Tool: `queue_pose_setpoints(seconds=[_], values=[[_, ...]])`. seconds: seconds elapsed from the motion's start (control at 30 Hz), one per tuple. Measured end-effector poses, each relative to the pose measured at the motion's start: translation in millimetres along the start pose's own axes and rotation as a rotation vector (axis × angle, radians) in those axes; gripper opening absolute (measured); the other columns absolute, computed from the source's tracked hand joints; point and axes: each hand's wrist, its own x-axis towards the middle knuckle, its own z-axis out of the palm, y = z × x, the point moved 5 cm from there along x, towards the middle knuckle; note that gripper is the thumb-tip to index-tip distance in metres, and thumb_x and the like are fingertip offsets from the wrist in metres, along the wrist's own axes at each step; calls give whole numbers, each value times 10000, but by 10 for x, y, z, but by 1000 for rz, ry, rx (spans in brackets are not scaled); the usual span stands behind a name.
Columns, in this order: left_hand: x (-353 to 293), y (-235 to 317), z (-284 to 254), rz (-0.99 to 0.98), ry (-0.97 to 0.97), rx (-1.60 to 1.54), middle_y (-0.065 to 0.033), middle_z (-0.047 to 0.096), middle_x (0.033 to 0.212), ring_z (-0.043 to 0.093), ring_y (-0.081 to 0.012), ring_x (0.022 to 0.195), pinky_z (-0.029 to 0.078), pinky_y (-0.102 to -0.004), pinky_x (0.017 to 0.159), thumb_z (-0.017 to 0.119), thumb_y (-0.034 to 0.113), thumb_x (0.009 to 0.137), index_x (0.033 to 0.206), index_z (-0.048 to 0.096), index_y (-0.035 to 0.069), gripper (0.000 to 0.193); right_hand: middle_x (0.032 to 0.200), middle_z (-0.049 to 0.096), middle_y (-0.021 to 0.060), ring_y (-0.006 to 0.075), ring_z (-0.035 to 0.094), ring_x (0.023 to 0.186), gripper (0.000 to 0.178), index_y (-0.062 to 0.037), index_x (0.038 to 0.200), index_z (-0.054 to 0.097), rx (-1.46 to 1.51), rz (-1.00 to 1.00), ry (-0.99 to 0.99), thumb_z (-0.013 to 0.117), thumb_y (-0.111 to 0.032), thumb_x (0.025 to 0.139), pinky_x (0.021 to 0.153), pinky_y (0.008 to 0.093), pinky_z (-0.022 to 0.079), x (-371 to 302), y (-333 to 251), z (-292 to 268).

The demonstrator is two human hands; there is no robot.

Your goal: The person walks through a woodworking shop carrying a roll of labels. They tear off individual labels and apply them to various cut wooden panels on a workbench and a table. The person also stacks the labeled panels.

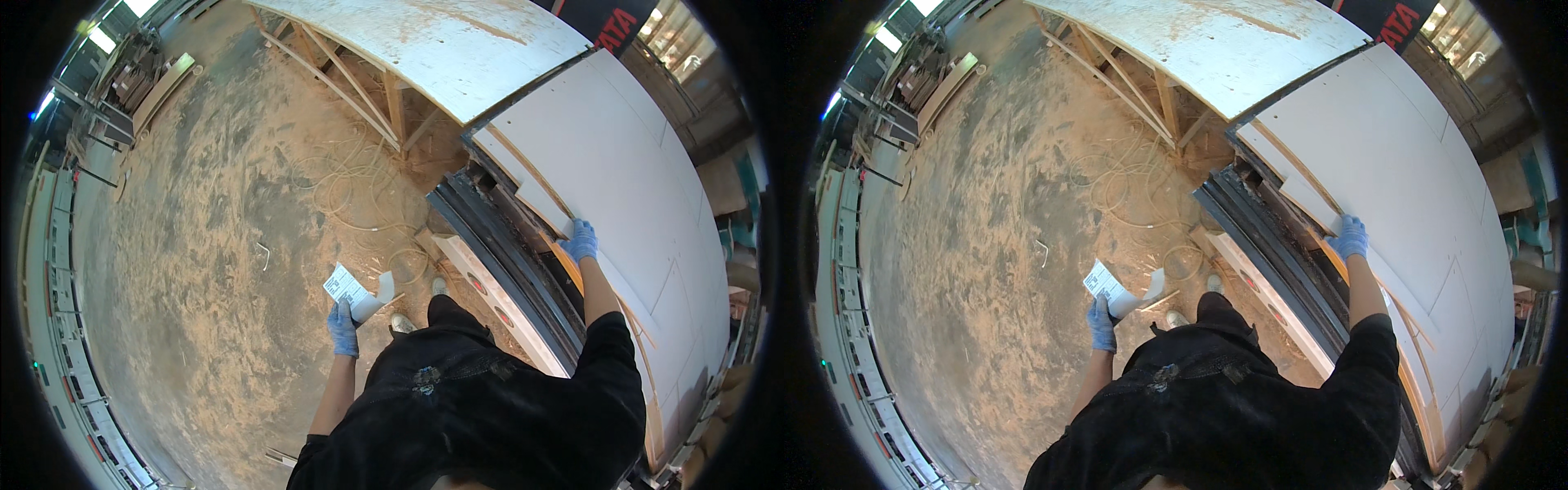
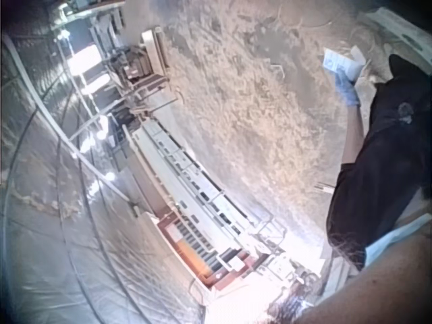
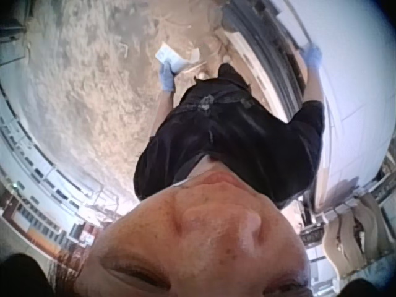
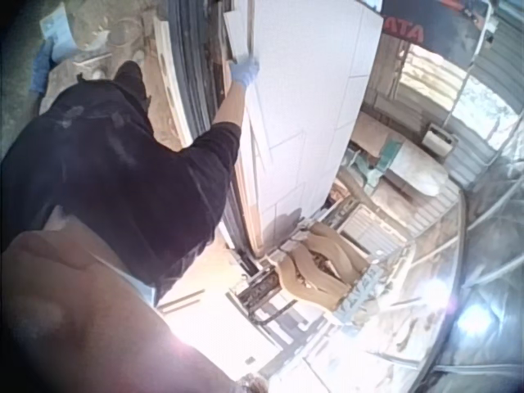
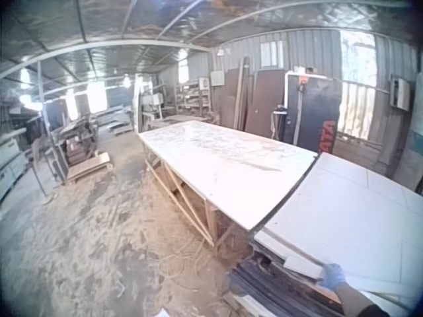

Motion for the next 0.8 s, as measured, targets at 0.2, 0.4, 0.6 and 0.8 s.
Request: queue_pose_setpoints(seconds=[0.2,0.4,0.6,0.8], values=[[581,278,29,28,-15,15,-59,599,925,574,-141,784,491,-268,628,504,344,900,1092,568,-4,403,1011,585,203,357,574,943,661,-32,1059,469,-22,-92,-16,736,-457,628,811,412,468,-84,-433,-128],[1453,376,93,-80,35,-36,-69,616,946,578,-130,768,487,-267,623,507,363,897,1117,564,-9,436,1050,595,214,357,583,974,808,-80,1197,419,66,-167,-246,765,-473,582,843,393,466,59,-1560,-104],[2613,362,-288,-84,192,-122,-46,611,895,556,-111,718,448,-246,564,549,353,880,1107,571,-6,425,998,616,179,321,604,925,751,-84,1190,408,208,-419,-404,799,-336,601,816,371,473,185,-3437,299],[3862,414,-1903,9,519,116,-56,596,701,491,-86,625,413,-288,552,492,348,900,935,627,-5,379,1010,612,200,378,582,956,716,-94,1165,415,76,-443,-419,764,-390,613,810,416,471,303,-5706,483]])
